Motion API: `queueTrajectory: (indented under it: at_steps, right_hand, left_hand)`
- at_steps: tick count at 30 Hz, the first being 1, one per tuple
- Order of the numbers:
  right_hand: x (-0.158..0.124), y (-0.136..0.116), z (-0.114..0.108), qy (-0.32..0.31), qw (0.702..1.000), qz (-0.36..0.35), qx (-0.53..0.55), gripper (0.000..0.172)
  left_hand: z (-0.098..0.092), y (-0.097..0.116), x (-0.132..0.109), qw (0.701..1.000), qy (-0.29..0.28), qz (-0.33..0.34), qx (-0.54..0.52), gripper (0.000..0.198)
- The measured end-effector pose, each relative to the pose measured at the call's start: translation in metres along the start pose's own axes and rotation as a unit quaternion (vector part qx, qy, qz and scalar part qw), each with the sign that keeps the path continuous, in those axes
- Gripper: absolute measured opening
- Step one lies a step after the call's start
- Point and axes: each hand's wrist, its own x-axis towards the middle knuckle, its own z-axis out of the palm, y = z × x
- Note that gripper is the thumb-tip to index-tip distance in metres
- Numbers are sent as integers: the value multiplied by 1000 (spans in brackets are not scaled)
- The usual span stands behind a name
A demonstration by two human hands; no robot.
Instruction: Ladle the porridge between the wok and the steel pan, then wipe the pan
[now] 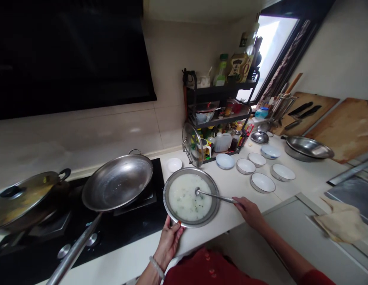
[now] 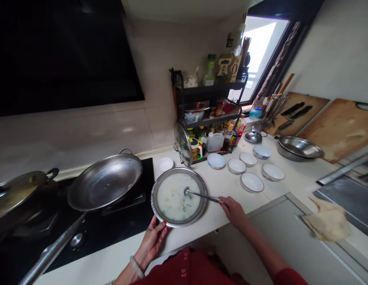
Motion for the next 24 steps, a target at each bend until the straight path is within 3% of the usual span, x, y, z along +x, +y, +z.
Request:
queueTrajectory:
  at_steps: [8,18,24]
  right_hand:
    - [1,42,-30,-7,1000,-17,11,32]
    - [24,117,-68,-39,992,-97,75,35]
    - [41,144,-86,-65,985,-128,98,33]
  left_hand:
    - [24,-50,-8,1000,6,30,-7,64]
    - [89,-132,-17,993,78,75,-41,61]
    - [122,-157,-10,989,70,120,-47,61]
